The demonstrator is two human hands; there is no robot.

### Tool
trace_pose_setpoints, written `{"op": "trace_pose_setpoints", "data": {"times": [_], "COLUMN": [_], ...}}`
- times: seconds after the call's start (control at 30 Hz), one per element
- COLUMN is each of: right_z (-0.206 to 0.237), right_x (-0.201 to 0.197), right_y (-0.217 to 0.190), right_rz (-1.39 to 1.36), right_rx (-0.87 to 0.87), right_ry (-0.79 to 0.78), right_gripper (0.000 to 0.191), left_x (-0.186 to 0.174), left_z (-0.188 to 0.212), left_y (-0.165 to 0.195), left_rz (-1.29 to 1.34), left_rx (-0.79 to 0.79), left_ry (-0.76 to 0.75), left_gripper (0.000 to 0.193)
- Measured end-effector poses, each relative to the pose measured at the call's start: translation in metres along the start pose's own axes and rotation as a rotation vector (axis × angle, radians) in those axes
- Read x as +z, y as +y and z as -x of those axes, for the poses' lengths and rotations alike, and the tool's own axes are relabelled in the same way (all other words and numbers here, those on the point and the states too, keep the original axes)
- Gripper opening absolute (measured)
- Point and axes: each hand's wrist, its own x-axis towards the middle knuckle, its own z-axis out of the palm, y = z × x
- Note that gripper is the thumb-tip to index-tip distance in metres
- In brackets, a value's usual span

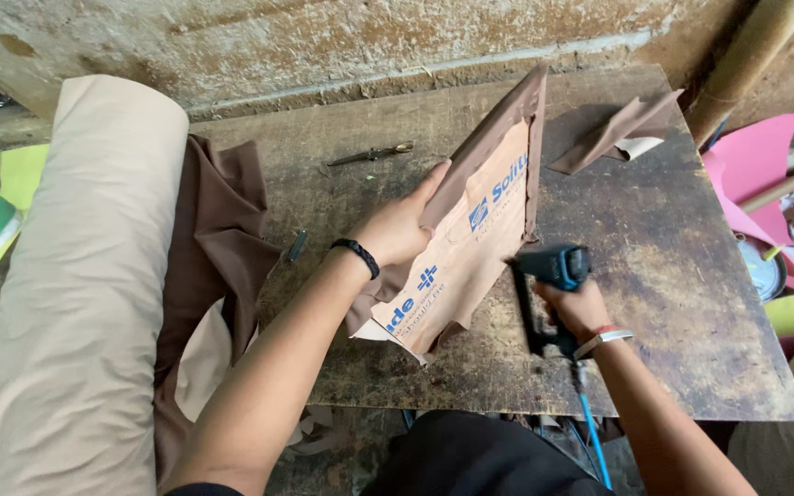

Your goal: The person stretches brown fabric over a plywood chair back and staples it in place using a pneumatic nail gun, working around the edges one side at a time. They briefly answer a phone call mid-task, then resume pulling the fabric taut and stapling it to the frame.

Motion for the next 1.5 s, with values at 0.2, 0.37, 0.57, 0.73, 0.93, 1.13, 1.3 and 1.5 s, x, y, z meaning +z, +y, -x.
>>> {"op": "trace_pose_setpoints", "data": {"times": [0.2, 0.37, 0.57, 0.73, 0.93, 1.13, 1.3, 1.5], "right_z": [0.059, 0.067, 0.090, 0.107, 0.117, 0.121, 0.140, 0.152], "right_x": [0.006, 0.004, 0.011, 0.022, 0.034, 0.031, 0.035, 0.041], "right_y": [-0.103, -0.145, -0.138, -0.139, -0.131, -0.128, -0.121, -0.115], "right_rz": [-0.300, -0.149, -0.196, -0.076, -0.135, -0.012, -0.045, -0.014], "right_rx": [-0.454, -0.460, -0.563, -0.543, -0.471, -0.466, -0.565, -0.543], "right_ry": [0.020, 0.017, -0.062, -0.069, -0.112, -0.034, -0.118, -0.131], "right_gripper": [0.043, 0.026, 0.033, 0.034, 0.036, 0.040, 0.040, 0.035], "left_x": [0.005, 0.004, 0.007, 0.007, 0.005, 0.011, 0.035, 0.036], "left_z": [0.000, 0.007, 0.002, 0.003, 0.006, -0.006, -0.022, -0.026], "left_y": [-0.003, 0.004, 0.005, 0.001, 0.000, -0.040, -0.063, -0.064], "left_rz": [0.029, -0.151, -0.109, -0.146, -0.113, 0.341, 0.632, 0.664], "left_rx": [0.058, -0.028, 0.029, 0.027, 0.035, 0.455, 0.496, 0.497], "left_ry": [0.025, -0.037, -0.002, -0.019, -0.067, -0.175, -0.171, -0.196], "left_gripper": [0.103, 0.101, 0.105, 0.116, 0.125, 0.110, 0.058, 0.064]}}
